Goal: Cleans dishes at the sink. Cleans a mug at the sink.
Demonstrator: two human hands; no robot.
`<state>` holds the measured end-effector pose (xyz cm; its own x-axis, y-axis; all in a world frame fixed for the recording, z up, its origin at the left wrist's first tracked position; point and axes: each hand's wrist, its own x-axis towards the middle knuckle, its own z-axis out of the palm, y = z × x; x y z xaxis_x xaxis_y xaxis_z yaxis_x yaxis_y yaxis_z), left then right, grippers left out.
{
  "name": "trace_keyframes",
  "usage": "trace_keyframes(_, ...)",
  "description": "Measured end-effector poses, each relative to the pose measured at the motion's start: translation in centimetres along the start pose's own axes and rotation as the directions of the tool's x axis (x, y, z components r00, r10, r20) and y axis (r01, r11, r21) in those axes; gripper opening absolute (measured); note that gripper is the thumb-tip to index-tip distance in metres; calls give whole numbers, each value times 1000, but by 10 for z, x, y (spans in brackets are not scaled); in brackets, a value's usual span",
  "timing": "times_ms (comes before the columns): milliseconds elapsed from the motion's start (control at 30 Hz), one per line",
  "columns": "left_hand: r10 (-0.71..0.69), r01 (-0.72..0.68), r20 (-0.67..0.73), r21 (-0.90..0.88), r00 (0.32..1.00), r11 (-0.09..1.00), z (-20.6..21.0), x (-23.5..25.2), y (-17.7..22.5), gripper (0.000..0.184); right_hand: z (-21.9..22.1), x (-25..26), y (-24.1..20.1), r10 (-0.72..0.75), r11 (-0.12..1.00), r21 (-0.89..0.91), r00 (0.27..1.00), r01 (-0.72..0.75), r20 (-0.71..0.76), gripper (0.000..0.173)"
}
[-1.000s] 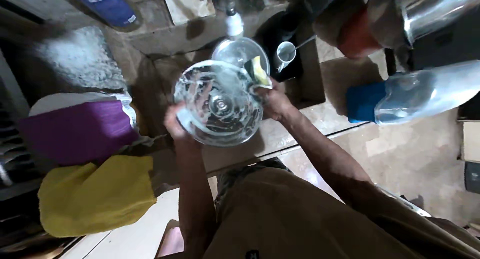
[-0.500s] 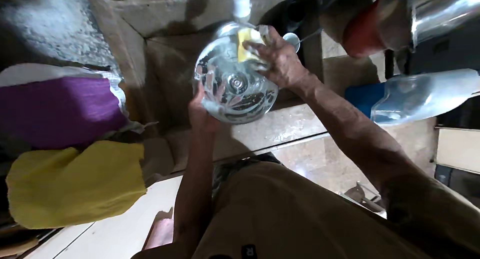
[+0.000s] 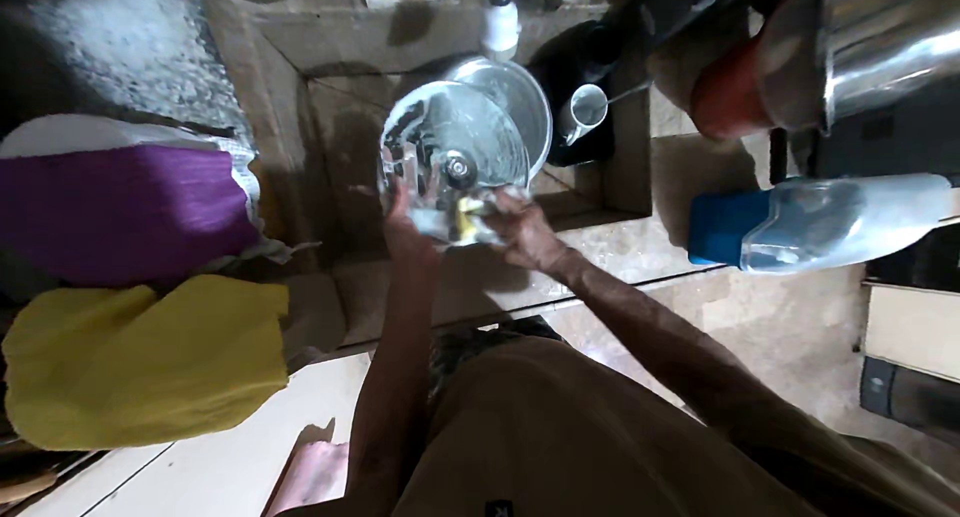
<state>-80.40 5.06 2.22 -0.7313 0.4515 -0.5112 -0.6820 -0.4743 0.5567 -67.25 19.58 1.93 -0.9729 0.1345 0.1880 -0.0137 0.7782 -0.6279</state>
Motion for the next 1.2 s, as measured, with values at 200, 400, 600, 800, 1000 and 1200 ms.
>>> trace_keyframes(200,-120,111,24,229,993,967,-2,-23,3,46,-28,68,62,79,984,-146,988,-98,-136,27)
trace_keyframes(400,-98,92,19,190,995,977,4,-24,8,47,-26,59,24,101,986,-119,989,-114,-107,29)
trace_keyframes(600,-215,190,59,291,975,938,8,-22,7,46,-32,74,39,99,994,-28,985,-104,-141,28)
trace_keyframes(800,-416,348,155,336,896,875,9,4,25,40,-61,78,60,175,907,344,961,-242,214,40)
trace_keyframes(1000,-342,307,80,282,936,909,11,-32,7,21,-69,68,59,649,760,89,760,-644,-43,54)
trace_keyframes(1200,-353,300,-30,598,935,743,11,-47,-5,17,-33,52,45,509,858,2,850,-514,-132,43)
